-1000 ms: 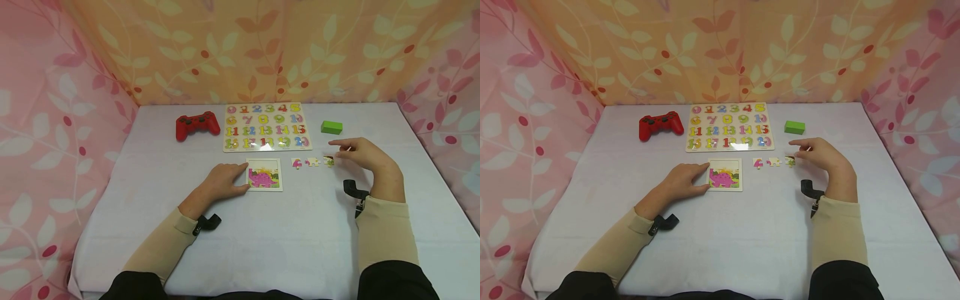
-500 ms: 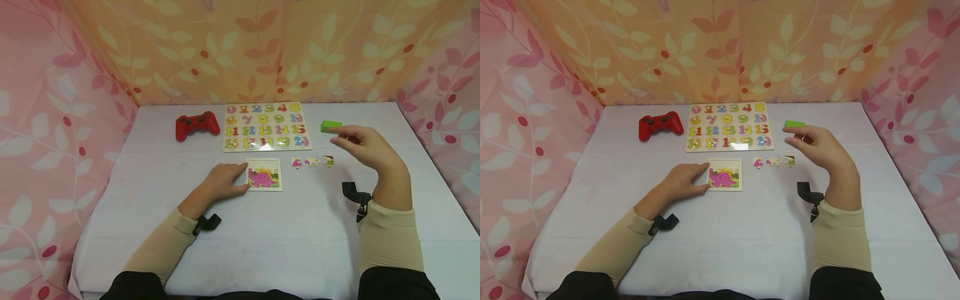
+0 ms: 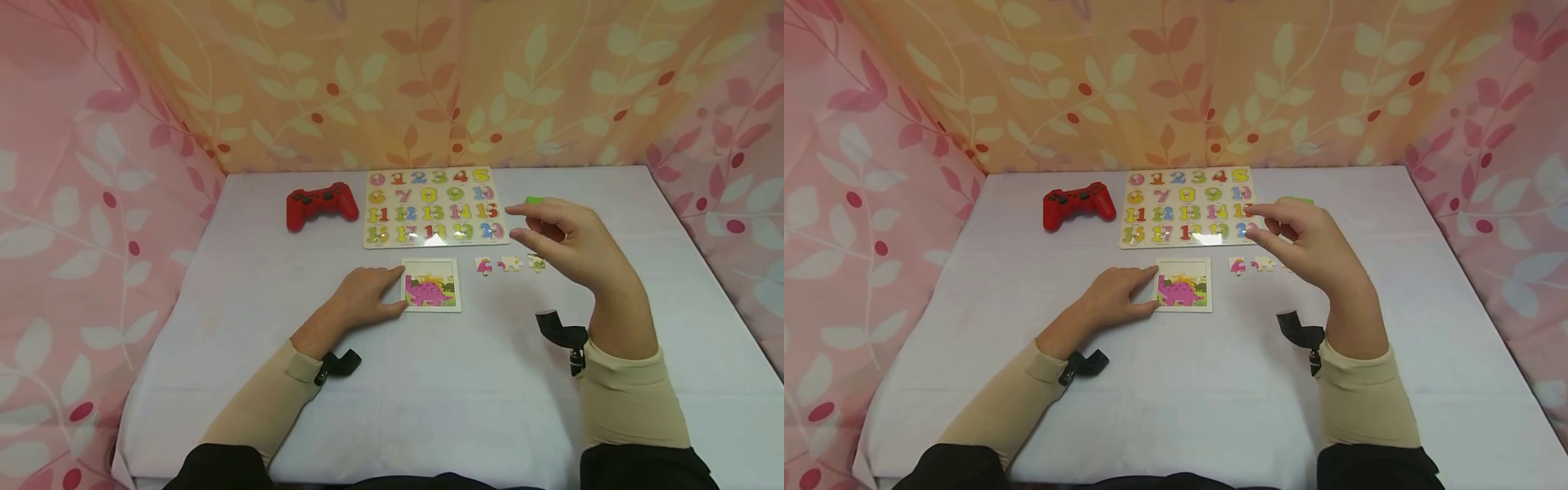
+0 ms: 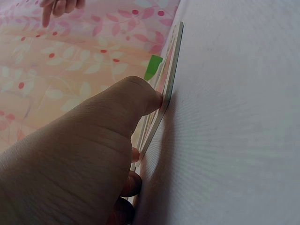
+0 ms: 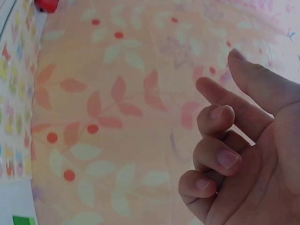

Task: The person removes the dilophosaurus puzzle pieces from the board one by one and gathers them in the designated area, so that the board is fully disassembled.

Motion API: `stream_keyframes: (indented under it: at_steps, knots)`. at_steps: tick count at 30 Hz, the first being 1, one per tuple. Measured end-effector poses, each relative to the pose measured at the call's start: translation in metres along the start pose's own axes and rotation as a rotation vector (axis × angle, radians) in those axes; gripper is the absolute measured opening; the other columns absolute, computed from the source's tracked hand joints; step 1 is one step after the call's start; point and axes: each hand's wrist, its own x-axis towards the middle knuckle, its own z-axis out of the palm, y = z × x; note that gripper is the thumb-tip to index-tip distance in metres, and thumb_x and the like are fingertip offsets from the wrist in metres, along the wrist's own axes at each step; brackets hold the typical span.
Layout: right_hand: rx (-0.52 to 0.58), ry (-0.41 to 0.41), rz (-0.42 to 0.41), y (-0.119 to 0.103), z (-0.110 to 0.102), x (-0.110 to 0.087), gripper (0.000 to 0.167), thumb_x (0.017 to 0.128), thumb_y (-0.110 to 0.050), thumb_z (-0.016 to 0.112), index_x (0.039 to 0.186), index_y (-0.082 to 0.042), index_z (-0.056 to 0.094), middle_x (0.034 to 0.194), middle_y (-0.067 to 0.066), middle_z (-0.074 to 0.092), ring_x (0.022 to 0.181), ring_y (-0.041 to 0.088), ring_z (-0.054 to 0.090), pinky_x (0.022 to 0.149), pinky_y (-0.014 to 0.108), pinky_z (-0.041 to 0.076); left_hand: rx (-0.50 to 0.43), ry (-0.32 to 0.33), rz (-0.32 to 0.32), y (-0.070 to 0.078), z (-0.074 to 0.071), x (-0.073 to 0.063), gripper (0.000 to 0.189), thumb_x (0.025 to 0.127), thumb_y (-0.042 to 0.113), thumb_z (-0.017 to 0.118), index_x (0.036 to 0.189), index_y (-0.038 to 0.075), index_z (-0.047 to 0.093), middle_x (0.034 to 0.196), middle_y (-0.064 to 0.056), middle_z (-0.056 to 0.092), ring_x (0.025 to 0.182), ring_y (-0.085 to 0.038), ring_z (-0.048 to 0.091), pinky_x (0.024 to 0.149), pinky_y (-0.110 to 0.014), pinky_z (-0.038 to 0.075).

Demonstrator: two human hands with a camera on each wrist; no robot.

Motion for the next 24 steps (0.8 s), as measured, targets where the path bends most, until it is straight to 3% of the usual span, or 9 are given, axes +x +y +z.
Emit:
stream_keyframes:
  at_steps: [6,10,19,24]
  knots:
    - [0.032,-0.031,-0.062,-0.012,0.019,0.005,0.04,0.081,0.005,0.083,0.119,-0.005,0.076,0.081,-0.001,0.05,0.075,0.013,0.044,0.064,0.022,0.035,-0.002,0.0,-0.004,0.0,0.0,0.0,0.076,0.092,0.053,0.066,0.152,0.008,0.05,0.133,-0.008,0.067,0.12,-0.022,0.063,0.1,-0.042,0.048]
    - [0.011,-0.087,-0.03,-0.02,0.034,0.007,0.037,0.085,-0.003,0.083,0.121,-0.007,0.075,0.082,-0.002,0.05,0.078,0.013,0.046,0.065,0.021,0.037,-0.005,-0.005,-0.003,0.0,0.0,0.0,0.076,0.093,0.053,0.065,0.152,0.008,0.05,0.132,-0.007,0.067,0.119,-0.021,0.063,0.1,-0.041,0.048]
    - [-0.076,-0.205,-0.008,-0.037,0.078,0.011,0.035,0.09,-0.021,0.081,0.123,-0.013,0.074,0.082,-0.002,0.05,0.075,0.016,0.045,0.065,0.034,0.037,0.0,-0.013,-0.005,-0.001,-0.001,0.0,0.076,0.092,0.053,0.066,0.152,0.009,0.05,0.129,-0.007,0.069,0.114,-0.02,0.065,0.098,-0.041,0.049]
    - [-0.129,-0.301,0.079,-0.042,0.105,0.01,0.038,0.092,-0.03,0.078,0.126,-0.013,0.073,0.083,0.0,0.055,0.074,0.018,0.049,0.063,0.034,0.04,-0.004,-0.005,-0.008,0.0,0.0,0.0,0.076,0.092,0.054,0.066,0.151,0.008,0.051,0.127,-0.008,0.069,0.113,-0.022,0.065,0.098,-0.042,0.049]
